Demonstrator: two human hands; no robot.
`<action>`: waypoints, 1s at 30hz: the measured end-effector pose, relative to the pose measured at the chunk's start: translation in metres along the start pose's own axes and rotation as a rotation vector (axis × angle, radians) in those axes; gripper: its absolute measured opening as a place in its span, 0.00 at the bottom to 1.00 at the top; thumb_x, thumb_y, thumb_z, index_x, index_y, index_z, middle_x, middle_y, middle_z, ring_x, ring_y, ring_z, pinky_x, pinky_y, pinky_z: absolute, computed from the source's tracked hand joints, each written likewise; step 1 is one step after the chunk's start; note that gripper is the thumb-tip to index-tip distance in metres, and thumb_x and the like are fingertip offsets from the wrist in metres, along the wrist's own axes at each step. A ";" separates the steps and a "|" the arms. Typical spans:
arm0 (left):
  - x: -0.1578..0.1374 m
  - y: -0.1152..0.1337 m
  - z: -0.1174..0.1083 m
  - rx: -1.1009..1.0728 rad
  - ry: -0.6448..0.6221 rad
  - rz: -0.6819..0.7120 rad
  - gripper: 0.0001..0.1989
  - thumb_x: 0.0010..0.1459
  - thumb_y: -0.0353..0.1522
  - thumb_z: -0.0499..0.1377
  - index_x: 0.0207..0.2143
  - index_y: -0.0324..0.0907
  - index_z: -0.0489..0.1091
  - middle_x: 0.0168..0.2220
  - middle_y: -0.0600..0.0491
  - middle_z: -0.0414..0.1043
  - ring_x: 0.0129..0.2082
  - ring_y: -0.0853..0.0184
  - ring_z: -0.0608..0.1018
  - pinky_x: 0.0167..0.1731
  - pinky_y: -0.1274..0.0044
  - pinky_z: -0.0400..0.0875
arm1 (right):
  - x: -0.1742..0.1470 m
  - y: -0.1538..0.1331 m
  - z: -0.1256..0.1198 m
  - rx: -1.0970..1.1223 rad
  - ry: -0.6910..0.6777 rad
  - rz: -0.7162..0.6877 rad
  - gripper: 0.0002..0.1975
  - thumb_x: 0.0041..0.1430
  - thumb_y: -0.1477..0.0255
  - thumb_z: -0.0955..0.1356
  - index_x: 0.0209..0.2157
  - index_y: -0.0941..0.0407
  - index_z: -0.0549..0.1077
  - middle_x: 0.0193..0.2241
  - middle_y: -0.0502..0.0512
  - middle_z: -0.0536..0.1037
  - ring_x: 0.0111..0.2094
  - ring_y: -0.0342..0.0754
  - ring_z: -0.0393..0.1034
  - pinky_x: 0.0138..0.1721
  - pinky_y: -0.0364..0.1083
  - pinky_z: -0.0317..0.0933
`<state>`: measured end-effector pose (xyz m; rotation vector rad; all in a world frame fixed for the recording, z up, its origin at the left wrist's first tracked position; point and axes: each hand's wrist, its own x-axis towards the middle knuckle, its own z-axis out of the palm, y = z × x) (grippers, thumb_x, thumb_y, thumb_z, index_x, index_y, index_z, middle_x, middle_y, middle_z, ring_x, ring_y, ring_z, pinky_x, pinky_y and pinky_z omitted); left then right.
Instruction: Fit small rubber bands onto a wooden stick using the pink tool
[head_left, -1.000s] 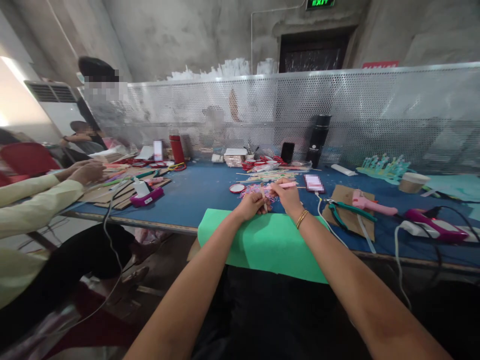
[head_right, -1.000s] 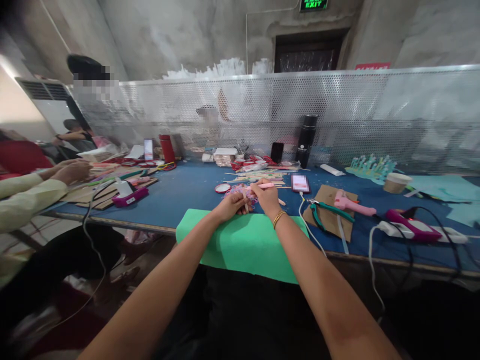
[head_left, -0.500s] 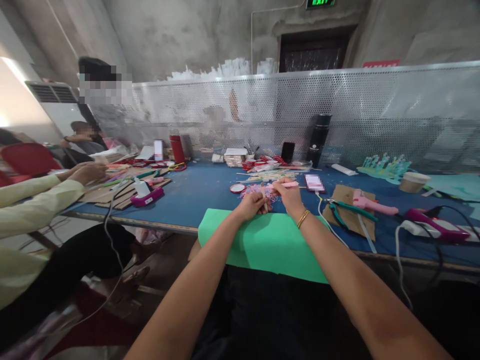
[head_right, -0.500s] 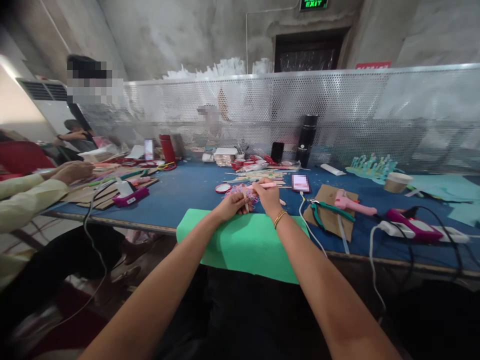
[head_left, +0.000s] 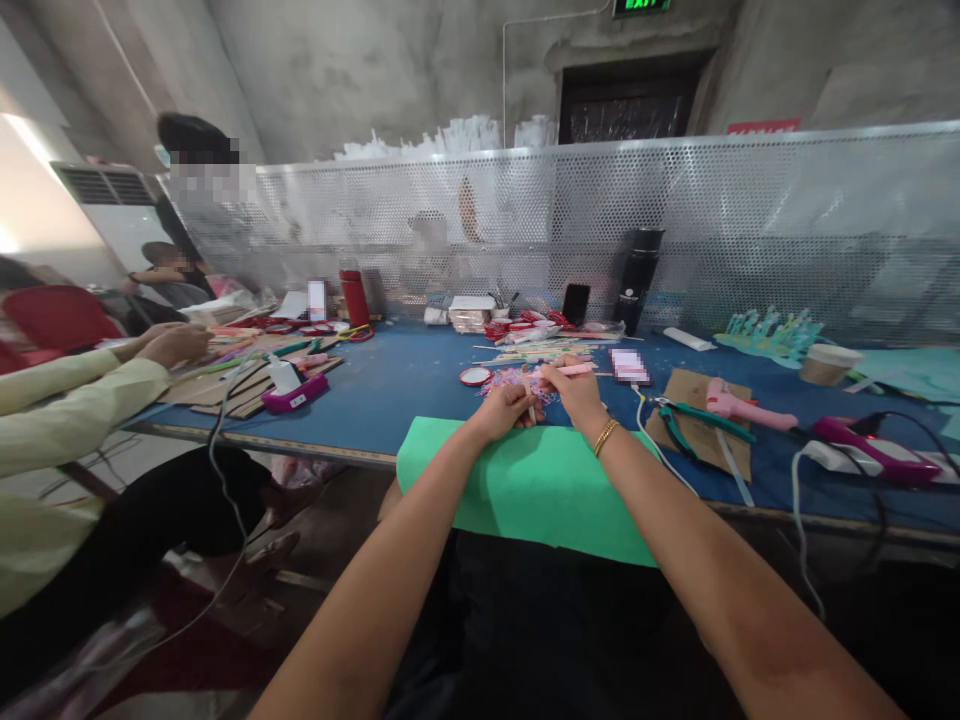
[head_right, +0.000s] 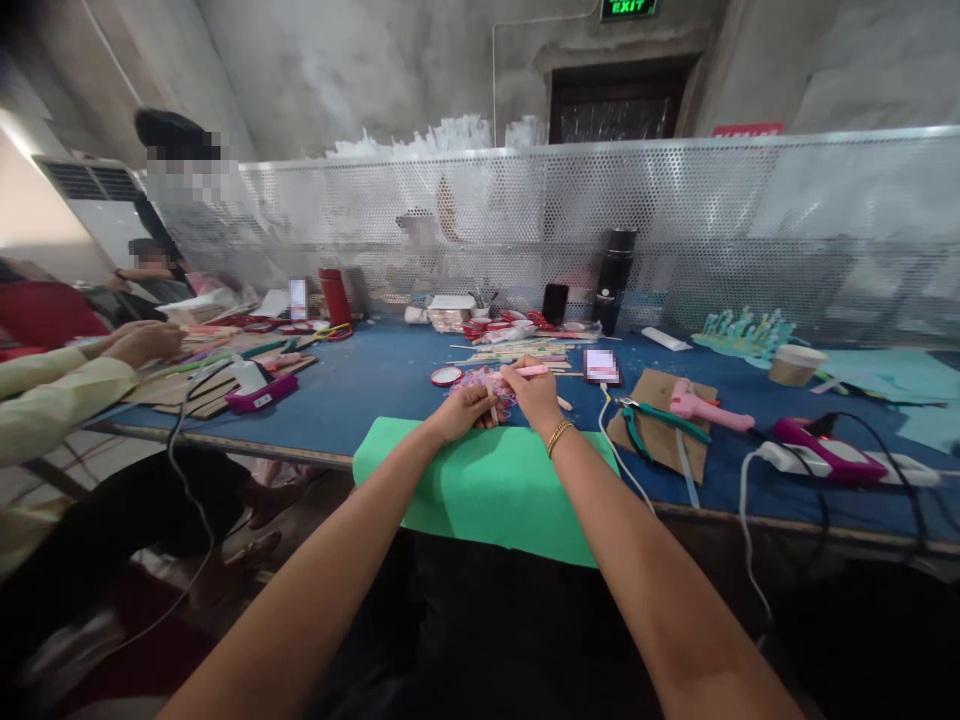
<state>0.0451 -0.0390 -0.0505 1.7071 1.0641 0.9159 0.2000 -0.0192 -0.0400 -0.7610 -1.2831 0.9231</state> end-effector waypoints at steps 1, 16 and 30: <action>0.000 0.000 0.000 -0.001 0.001 0.000 0.16 0.59 0.42 0.58 0.30 0.38 0.69 0.28 0.51 0.77 0.21 0.74 0.73 0.22 0.81 0.65 | 0.000 0.000 0.000 0.004 0.018 0.006 0.12 0.46 0.62 0.72 0.22 0.53 0.68 0.18 0.47 0.73 0.21 0.44 0.69 0.26 0.43 0.65; 0.001 -0.001 0.000 -0.005 -0.003 0.011 0.16 0.59 0.44 0.59 0.30 0.38 0.69 0.28 0.51 0.77 0.21 0.73 0.73 0.22 0.80 0.65 | 0.001 0.003 0.000 0.027 0.029 -0.007 0.12 0.47 0.62 0.72 0.23 0.54 0.69 0.18 0.47 0.73 0.21 0.44 0.69 0.26 0.43 0.65; 0.002 -0.002 0.000 0.013 -0.004 -0.002 0.16 0.59 0.43 0.58 0.30 0.38 0.69 0.29 0.51 0.77 0.21 0.73 0.73 0.23 0.80 0.65 | 0.001 0.003 0.001 0.043 -0.007 0.011 0.14 0.46 0.60 0.73 0.22 0.54 0.68 0.18 0.47 0.73 0.20 0.43 0.68 0.24 0.42 0.64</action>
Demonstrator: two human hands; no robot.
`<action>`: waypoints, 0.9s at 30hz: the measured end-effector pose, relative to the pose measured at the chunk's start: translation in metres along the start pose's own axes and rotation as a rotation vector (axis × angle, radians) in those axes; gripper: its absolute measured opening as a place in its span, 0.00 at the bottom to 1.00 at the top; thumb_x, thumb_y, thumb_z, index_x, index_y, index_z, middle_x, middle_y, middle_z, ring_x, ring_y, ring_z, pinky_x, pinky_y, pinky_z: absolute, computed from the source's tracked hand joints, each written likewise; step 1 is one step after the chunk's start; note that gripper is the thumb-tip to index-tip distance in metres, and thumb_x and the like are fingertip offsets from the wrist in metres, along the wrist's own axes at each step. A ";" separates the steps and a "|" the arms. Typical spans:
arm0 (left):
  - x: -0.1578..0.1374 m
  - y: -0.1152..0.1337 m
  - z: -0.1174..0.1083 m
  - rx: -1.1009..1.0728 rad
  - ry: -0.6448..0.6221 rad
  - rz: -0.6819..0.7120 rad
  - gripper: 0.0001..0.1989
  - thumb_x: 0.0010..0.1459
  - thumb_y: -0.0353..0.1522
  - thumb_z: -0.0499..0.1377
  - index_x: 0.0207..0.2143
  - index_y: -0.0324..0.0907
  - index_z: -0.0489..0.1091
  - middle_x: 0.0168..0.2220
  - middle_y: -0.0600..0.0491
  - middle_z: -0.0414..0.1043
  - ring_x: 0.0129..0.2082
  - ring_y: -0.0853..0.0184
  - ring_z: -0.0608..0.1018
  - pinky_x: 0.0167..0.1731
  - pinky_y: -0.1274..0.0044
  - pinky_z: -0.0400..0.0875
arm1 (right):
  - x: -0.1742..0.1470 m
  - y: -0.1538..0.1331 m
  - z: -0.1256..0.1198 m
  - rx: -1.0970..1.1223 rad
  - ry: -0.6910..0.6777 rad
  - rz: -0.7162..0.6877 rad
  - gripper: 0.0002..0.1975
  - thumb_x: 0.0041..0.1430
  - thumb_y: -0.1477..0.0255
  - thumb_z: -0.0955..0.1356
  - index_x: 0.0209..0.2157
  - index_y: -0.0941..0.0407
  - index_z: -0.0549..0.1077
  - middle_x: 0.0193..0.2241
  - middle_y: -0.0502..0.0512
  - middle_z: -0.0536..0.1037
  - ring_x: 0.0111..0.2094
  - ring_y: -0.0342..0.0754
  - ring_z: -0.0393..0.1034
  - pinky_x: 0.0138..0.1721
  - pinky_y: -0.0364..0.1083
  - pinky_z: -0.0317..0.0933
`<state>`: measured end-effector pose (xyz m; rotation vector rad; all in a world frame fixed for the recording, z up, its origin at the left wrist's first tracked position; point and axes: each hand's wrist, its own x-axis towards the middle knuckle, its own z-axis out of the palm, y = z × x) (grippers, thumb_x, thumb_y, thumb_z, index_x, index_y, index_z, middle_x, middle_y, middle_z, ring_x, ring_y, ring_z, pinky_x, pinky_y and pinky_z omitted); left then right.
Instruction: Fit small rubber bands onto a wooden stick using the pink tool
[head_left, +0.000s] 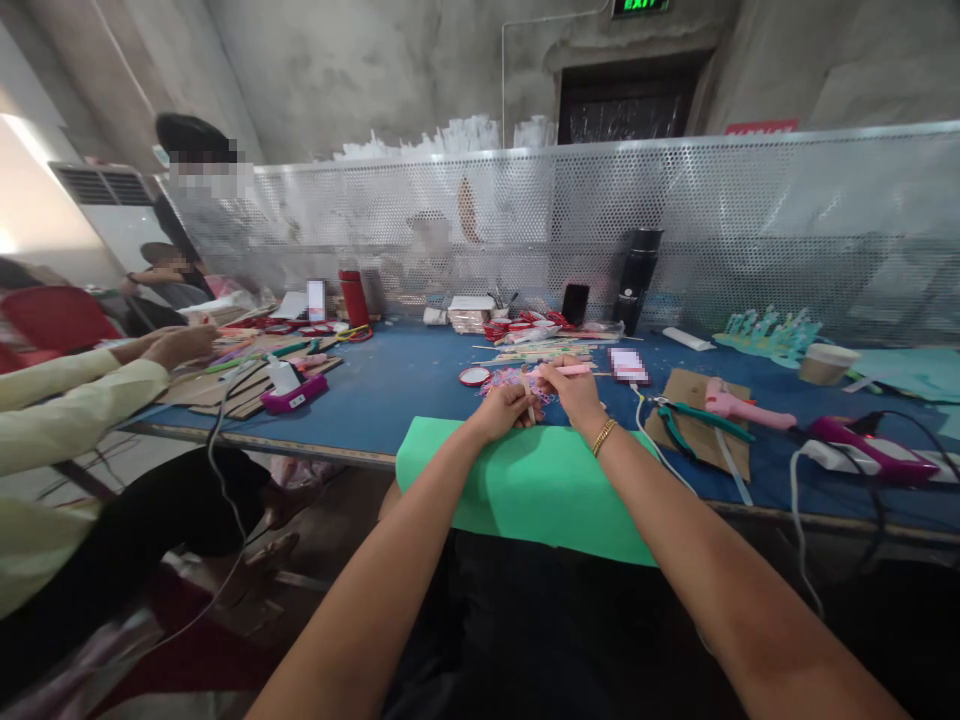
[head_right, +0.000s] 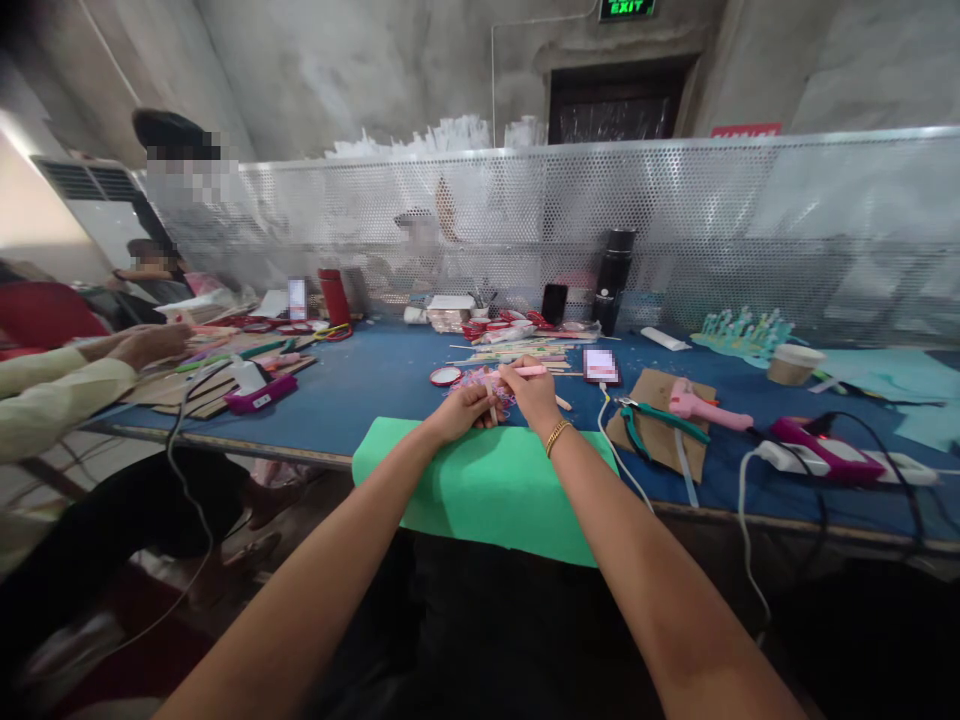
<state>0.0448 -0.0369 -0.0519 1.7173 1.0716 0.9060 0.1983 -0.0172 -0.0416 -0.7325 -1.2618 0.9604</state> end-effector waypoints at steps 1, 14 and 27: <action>0.000 0.000 0.000 0.003 0.001 0.003 0.16 0.60 0.43 0.58 0.30 0.38 0.69 0.29 0.51 0.77 0.21 0.73 0.72 0.23 0.80 0.65 | 0.000 0.000 0.000 -0.002 0.015 0.003 0.14 0.46 0.60 0.73 0.22 0.54 0.68 0.18 0.47 0.73 0.20 0.42 0.68 0.24 0.42 0.64; 0.001 -0.002 -0.001 -0.002 -0.005 0.032 0.16 0.59 0.43 0.58 0.30 0.37 0.70 0.28 0.51 0.77 0.21 0.74 0.72 0.22 0.81 0.64 | 0.000 -0.001 -0.001 0.005 0.074 0.005 0.14 0.46 0.61 0.73 0.23 0.54 0.69 0.17 0.46 0.73 0.20 0.42 0.68 0.24 0.41 0.64; 0.001 -0.003 -0.001 -0.005 -0.009 0.040 0.17 0.59 0.43 0.59 0.30 0.37 0.71 0.28 0.50 0.77 0.21 0.73 0.73 0.22 0.80 0.66 | 0.000 -0.001 -0.001 0.008 0.051 -0.014 0.14 0.47 0.60 0.73 0.23 0.55 0.69 0.18 0.47 0.74 0.20 0.42 0.68 0.24 0.41 0.64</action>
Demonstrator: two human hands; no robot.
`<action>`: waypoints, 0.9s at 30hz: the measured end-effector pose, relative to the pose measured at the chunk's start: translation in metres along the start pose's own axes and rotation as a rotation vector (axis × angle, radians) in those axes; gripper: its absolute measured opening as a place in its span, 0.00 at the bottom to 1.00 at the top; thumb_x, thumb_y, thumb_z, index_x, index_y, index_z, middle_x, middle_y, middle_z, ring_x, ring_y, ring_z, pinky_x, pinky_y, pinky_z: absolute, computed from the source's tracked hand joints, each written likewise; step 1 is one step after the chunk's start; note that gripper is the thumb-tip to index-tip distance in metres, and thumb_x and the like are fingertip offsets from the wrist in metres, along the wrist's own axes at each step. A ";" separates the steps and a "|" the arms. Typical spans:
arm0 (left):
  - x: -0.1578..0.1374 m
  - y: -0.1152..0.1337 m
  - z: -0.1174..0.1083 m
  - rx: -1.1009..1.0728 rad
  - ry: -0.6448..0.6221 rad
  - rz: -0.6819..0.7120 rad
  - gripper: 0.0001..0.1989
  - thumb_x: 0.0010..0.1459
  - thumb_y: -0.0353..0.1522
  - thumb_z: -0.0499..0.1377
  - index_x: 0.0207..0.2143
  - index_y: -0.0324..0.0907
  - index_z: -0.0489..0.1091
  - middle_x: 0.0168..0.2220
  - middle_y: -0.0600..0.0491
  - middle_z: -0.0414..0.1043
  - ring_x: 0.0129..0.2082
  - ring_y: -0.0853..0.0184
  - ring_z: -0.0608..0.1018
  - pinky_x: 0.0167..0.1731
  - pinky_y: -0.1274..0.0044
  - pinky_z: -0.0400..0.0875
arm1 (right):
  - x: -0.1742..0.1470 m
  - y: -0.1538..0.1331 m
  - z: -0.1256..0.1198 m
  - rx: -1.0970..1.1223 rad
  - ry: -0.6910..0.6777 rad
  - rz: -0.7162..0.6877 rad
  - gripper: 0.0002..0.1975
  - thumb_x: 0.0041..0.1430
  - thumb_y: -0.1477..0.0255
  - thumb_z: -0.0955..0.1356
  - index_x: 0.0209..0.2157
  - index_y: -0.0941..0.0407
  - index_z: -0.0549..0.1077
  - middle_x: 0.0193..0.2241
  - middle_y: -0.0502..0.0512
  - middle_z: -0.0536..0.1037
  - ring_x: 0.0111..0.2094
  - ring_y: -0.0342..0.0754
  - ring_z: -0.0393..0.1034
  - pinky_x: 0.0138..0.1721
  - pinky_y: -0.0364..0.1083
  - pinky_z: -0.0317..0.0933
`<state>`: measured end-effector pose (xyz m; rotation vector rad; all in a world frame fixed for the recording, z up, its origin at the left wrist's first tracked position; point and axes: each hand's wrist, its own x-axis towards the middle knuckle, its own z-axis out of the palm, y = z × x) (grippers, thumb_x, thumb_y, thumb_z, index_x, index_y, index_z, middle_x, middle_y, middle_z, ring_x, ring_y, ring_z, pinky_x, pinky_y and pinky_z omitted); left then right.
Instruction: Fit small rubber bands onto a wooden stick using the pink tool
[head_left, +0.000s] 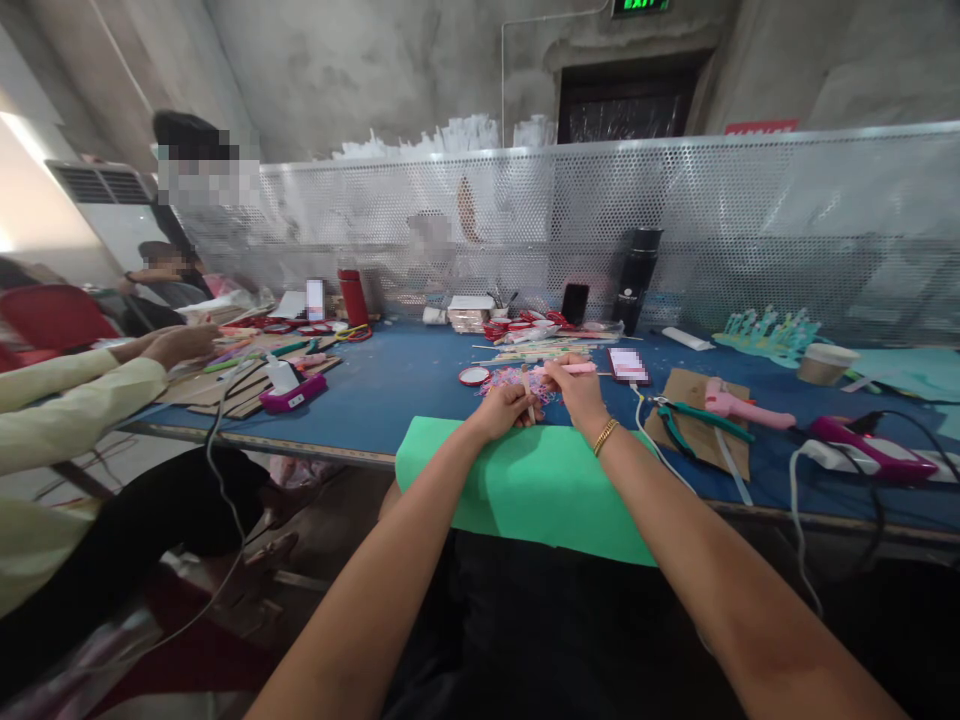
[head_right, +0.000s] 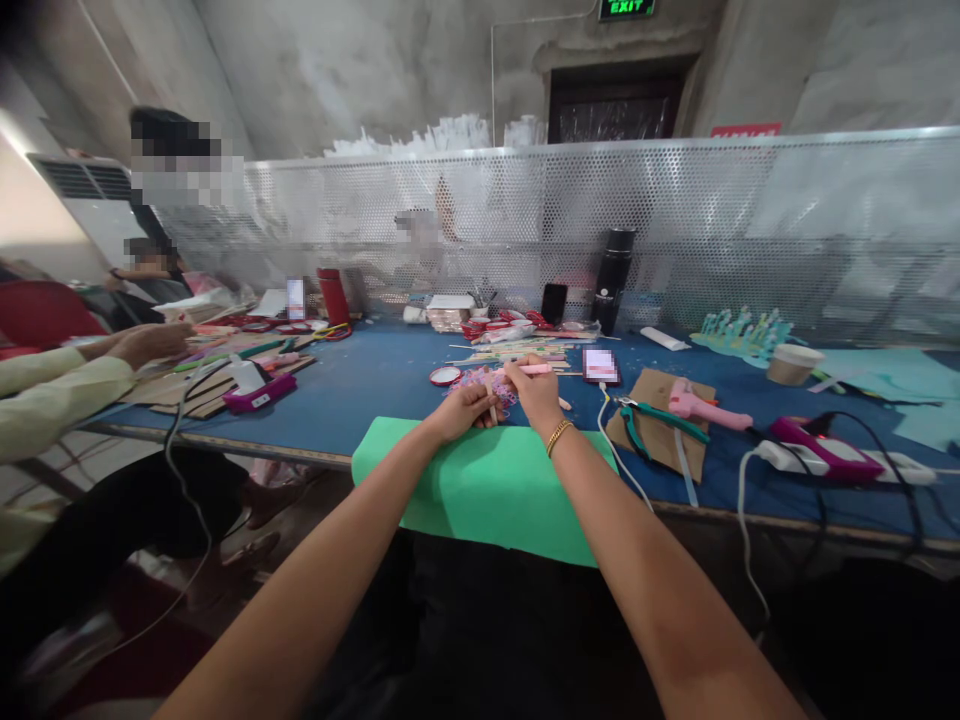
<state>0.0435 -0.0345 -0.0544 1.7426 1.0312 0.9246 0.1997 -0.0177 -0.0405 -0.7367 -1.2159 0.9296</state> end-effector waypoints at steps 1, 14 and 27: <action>0.000 0.000 0.000 -0.002 0.001 0.001 0.17 0.59 0.43 0.59 0.30 0.37 0.71 0.28 0.50 0.77 0.21 0.73 0.73 0.23 0.80 0.66 | 0.000 0.000 0.000 0.003 -0.022 0.003 0.14 0.47 0.60 0.73 0.23 0.55 0.69 0.18 0.47 0.74 0.20 0.42 0.68 0.23 0.41 0.64; 0.000 -0.002 0.000 -0.010 -0.002 0.005 0.18 0.58 0.45 0.59 0.30 0.38 0.70 0.29 0.51 0.77 0.21 0.73 0.73 0.23 0.79 0.66 | 0.000 0.000 0.000 -0.029 -0.038 0.012 0.14 0.47 0.60 0.73 0.23 0.54 0.68 0.18 0.47 0.74 0.20 0.42 0.68 0.24 0.41 0.63; -0.002 0.003 0.001 -0.025 0.013 -0.035 0.17 0.58 0.44 0.59 0.31 0.38 0.70 0.28 0.51 0.77 0.21 0.74 0.72 0.23 0.81 0.65 | 0.001 0.001 0.000 -0.012 0.029 0.046 0.13 0.46 0.61 0.72 0.23 0.54 0.69 0.18 0.47 0.73 0.20 0.43 0.68 0.24 0.42 0.64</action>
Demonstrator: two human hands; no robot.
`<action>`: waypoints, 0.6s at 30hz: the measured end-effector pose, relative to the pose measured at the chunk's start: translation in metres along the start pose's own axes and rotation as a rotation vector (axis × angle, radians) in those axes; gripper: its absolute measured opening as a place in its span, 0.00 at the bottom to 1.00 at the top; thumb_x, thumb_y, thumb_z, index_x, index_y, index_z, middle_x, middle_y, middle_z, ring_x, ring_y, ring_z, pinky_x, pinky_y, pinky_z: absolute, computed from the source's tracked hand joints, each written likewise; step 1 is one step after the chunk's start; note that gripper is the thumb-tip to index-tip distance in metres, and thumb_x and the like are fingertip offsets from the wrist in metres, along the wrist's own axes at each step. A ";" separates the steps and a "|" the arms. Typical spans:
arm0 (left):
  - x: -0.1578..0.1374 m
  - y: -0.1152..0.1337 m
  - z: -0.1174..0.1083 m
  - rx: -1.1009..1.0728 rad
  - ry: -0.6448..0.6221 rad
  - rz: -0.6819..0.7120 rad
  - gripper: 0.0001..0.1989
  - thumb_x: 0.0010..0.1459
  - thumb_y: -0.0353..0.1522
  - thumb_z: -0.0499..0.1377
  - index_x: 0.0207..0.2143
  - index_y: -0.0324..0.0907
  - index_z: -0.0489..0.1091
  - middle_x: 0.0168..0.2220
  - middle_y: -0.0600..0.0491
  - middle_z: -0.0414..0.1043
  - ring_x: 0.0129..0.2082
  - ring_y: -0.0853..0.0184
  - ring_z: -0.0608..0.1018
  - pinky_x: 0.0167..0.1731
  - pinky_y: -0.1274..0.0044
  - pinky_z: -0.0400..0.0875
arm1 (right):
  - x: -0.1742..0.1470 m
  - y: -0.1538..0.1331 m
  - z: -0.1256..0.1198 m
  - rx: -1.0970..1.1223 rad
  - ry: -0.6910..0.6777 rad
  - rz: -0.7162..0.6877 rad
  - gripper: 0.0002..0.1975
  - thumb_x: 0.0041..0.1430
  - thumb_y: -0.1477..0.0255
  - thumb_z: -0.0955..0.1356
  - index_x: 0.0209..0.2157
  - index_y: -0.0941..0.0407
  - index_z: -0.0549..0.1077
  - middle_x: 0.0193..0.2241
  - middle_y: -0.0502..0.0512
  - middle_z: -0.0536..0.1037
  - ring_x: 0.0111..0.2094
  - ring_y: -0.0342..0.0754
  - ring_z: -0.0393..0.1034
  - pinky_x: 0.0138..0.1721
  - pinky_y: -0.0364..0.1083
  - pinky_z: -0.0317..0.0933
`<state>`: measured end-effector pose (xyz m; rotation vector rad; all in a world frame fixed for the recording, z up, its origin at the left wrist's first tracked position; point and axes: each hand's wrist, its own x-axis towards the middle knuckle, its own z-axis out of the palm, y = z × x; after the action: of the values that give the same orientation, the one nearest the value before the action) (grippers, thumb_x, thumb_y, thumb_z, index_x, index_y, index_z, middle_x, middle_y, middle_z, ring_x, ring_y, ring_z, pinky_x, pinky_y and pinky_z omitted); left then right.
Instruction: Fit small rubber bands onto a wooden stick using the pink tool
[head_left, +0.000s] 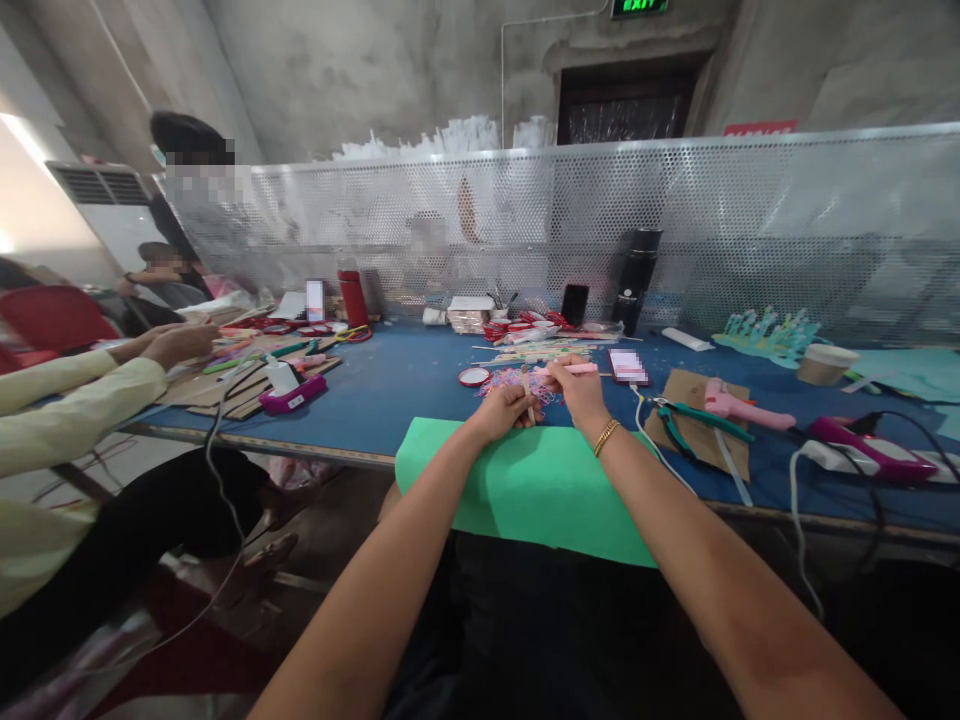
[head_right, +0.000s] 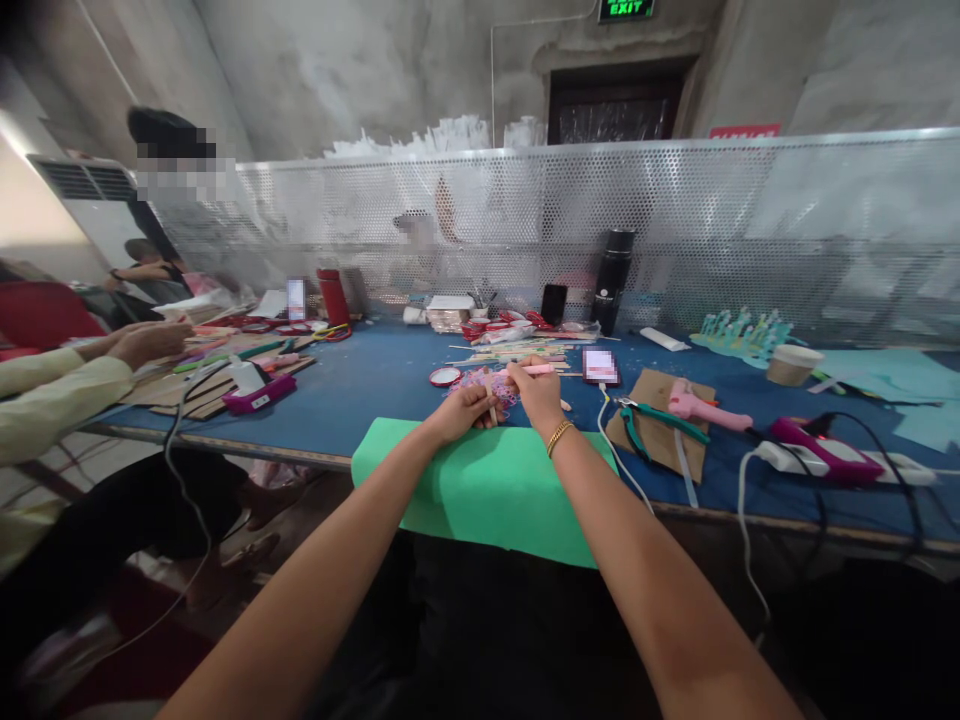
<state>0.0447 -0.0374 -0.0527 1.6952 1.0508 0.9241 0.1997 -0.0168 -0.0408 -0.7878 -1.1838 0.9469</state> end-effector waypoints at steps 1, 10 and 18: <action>0.000 0.000 0.000 0.000 0.000 0.001 0.17 0.58 0.44 0.59 0.31 0.38 0.70 0.28 0.51 0.77 0.21 0.74 0.72 0.23 0.81 0.65 | 0.000 0.000 0.000 0.006 0.000 -0.001 0.13 0.46 0.61 0.72 0.23 0.54 0.68 0.18 0.47 0.73 0.20 0.43 0.69 0.24 0.42 0.64; -0.001 0.002 0.000 0.013 0.000 0.005 0.17 0.58 0.44 0.59 0.30 0.38 0.70 0.28 0.51 0.77 0.21 0.74 0.72 0.23 0.81 0.65 | -0.001 0.000 0.000 0.023 0.003 -0.010 0.12 0.46 0.62 0.72 0.23 0.54 0.69 0.17 0.46 0.73 0.20 0.42 0.67 0.23 0.41 0.63; -0.001 0.001 0.000 0.001 0.001 -0.007 0.15 0.59 0.43 0.59 0.30 0.38 0.69 0.28 0.52 0.76 0.21 0.74 0.72 0.23 0.80 0.65 | -0.002 -0.001 0.001 -0.005 -0.042 -0.013 0.14 0.46 0.61 0.73 0.22 0.54 0.68 0.18 0.46 0.73 0.20 0.42 0.68 0.24 0.41 0.64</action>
<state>0.0450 -0.0387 -0.0515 1.6909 1.0579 0.9203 0.1988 -0.0193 -0.0404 -0.7662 -1.2268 0.9537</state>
